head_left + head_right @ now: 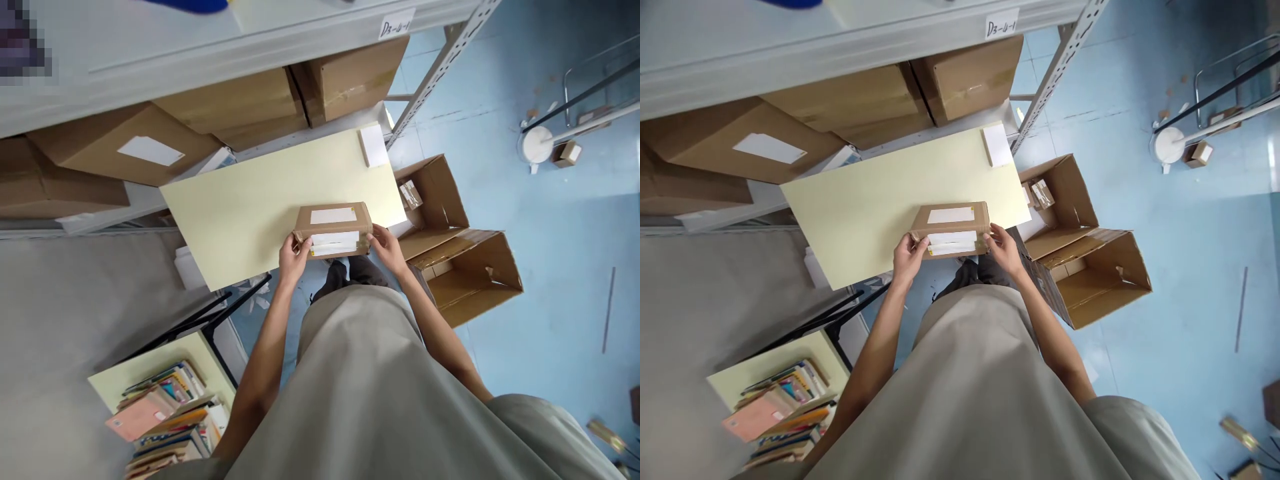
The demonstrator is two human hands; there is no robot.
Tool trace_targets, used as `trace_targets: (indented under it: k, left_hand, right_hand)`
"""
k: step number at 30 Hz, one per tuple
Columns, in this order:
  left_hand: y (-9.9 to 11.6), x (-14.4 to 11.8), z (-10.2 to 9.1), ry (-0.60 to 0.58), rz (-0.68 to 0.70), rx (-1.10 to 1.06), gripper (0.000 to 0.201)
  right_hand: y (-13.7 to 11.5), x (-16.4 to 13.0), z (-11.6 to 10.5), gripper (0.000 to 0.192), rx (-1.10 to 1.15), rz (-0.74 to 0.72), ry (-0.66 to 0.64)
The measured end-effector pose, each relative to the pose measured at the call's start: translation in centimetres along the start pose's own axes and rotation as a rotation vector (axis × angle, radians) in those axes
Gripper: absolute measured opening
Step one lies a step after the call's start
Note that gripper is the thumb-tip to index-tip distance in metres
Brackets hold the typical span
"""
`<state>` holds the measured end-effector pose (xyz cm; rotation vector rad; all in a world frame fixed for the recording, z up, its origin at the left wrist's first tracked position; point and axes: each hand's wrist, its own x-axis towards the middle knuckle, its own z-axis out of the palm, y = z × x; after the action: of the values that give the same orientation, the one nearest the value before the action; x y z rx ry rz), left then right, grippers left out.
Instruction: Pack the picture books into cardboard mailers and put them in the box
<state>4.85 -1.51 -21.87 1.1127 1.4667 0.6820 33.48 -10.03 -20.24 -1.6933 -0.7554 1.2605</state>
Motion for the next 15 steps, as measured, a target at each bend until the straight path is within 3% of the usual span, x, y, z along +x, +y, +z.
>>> trace_targets:
  k: [4, 9, 12, 15]
  left_hand:
    - [1.4, -0.7, 1.5, -0.011, 0.031, 0.036, 0.057]
    - [4.0, -0.1, 5.0, 0.036, 0.058, 0.163, 0.062]
    - [6.3, 0.8, 8.4, 0.042, 0.071, 0.224, 0.063]
    - [9.2, 2.0, 13.7, -0.005, 0.116, 0.266, 0.063]
  right_hand:
    - [-0.1, -0.2, -1.9, 0.075, 0.017, 0.003, 0.041]
    - [-0.7, 2.9, -5.3, 0.077, 0.01, 0.011, 0.102]
    - [-1.0, 5.4, -8.5, 0.074, 0.026, 0.032, 0.146]
    - [-0.4, 7.7, -13.2, 0.072, 0.041, 0.069, 0.251]
